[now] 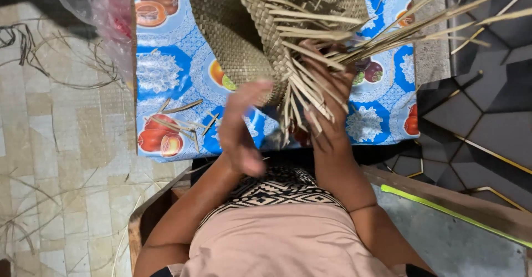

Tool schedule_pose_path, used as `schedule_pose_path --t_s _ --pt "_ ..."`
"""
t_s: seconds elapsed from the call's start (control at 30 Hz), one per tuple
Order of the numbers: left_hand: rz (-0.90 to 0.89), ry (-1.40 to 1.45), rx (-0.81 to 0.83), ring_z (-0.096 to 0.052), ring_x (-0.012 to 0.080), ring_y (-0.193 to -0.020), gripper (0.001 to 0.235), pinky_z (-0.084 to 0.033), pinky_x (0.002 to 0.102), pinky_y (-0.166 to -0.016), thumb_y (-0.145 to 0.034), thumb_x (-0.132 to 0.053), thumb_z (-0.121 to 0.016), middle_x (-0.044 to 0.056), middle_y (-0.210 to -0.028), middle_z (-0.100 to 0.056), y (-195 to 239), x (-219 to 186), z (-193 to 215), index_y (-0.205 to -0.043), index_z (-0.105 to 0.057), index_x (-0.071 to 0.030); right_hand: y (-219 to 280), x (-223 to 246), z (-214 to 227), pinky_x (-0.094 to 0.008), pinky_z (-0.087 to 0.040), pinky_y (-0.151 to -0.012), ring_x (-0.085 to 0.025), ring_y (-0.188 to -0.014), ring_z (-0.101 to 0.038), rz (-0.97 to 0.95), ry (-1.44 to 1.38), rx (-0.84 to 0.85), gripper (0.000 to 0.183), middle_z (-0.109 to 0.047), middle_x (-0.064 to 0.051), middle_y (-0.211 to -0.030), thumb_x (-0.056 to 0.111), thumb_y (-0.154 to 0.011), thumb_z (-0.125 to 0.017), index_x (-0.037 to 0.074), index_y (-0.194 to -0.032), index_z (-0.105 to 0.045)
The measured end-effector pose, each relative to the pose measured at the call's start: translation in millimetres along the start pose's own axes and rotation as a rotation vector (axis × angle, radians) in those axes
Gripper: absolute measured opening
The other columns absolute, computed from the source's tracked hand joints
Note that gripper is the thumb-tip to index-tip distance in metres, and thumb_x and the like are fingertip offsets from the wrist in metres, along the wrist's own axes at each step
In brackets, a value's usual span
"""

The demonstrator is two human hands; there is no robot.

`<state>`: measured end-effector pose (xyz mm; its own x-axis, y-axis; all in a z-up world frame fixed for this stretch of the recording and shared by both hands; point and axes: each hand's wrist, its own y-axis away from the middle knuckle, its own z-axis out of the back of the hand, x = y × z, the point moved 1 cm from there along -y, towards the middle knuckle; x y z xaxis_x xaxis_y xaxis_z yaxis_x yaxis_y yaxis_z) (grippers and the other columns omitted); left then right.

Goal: The person weaves a basket by hand, interlacing dried palm fronds through the existing structure. They repeatedly pull and tighten the strands to secure the weave pattern.

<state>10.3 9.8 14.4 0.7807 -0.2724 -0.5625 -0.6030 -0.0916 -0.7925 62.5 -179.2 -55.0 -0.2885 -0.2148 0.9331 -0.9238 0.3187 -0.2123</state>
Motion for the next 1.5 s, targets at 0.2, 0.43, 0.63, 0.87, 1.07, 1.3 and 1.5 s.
schedule_pose_path --t_s 0.2,0.43,0.63,0.87,1.07,1.3,1.5 --pt "0.544 -0.054 -0.129 -0.065 0.0316 -0.114 0.030 -0.054 0.046 -0.105 -0.111 -0.012 -0.051 0.021 -0.124 -0.068 -35 -4 -16 -0.137 -0.060 0.001 15 2 31 -0.030 -0.055 -0.101 -0.021 -0.099 -0.072 -0.129 -0.069 -0.007 0.009 -0.071 -0.013 -0.097 0.000 -0.097 -0.062 -0.004 -0.104 -0.066" --pt "0.631 0.095 -0.210 -0.070 0.0170 -0.090 0.020 -0.059 0.033 -0.088 -0.098 -0.008 -0.073 0.011 -0.099 -0.074 -29 26 -21 -0.117 -0.070 -0.003 24 -7 51 -0.029 -0.052 -0.104 -0.022 -0.097 -0.071 -0.275 -0.138 0.012 0.013 -0.069 -0.015 -0.089 0.000 -0.097 -0.056 -0.008 -0.100 -0.065" --pt "0.658 0.053 -0.262 -0.065 0.0108 -0.088 0.021 -0.056 0.031 -0.083 -0.095 -0.007 -0.074 0.007 -0.093 -0.073 -16 39 -5 -0.114 -0.071 -0.001 54 -24 39 -0.028 -0.049 -0.107 -0.023 -0.095 -0.069 -0.436 -0.208 0.049 0.019 -0.067 -0.016 -0.082 0.000 -0.098 -0.050 -0.012 -0.095 -0.065" --pt "0.589 -0.154 -0.387 -0.042 0.0114 -0.066 0.030 -0.036 0.034 -0.064 -0.096 -0.026 -0.069 0.001 -0.070 -0.047 -37 39 4 -0.082 -0.046 -0.013 49 34 -74 -0.031 -0.050 -0.102 -0.017 -0.100 -0.066 -0.036 0.128 -0.022 0.007 -0.066 -0.007 -0.098 0.001 -0.098 -0.063 0.006 -0.095 -0.061" --pt "0.905 -0.222 -0.339 -0.019 0.0113 -0.045 0.059 -0.018 0.035 -0.049 -0.097 -0.055 -0.050 -0.006 -0.049 -0.022 -48 27 7 -0.054 -0.024 -0.024 42 71 -96 -0.030 -0.055 -0.084 -0.013 -0.090 -0.064 0.126 0.222 0.027 0.008 -0.067 -0.003 -0.100 0.005 -0.102 -0.062 0.011 -0.105 -0.065" --pt "0.925 -0.167 -0.273 -0.024 0.0095 -0.039 0.057 -0.061 0.033 -0.069 -0.096 -0.052 -0.050 -0.006 -0.047 -0.024 -49 28 13 -0.051 -0.028 -0.025 42 76 -98 -0.027 -0.053 -0.083 -0.012 -0.088 -0.065 0.064 0.295 -0.075 0.011 -0.066 -0.001 -0.095 0.020 -0.098 -0.069 0.011 -0.104 -0.066" --pt "0.617 -0.134 -0.388 -0.026 0.0094 -0.041 0.051 -0.017 0.032 -0.041 -0.105 -0.041 -0.047 -0.005 -0.050 -0.031 -41 29 -6 -0.060 -0.037 -0.021 42 53 -82 -0.032 -0.058 -0.093 -0.016 -0.095 -0.066 0.277 0.449 0.108 0.010 -0.068 -0.002 -0.109 0.008 -0.100 -0.069 0.011 -0.109 -0.067"
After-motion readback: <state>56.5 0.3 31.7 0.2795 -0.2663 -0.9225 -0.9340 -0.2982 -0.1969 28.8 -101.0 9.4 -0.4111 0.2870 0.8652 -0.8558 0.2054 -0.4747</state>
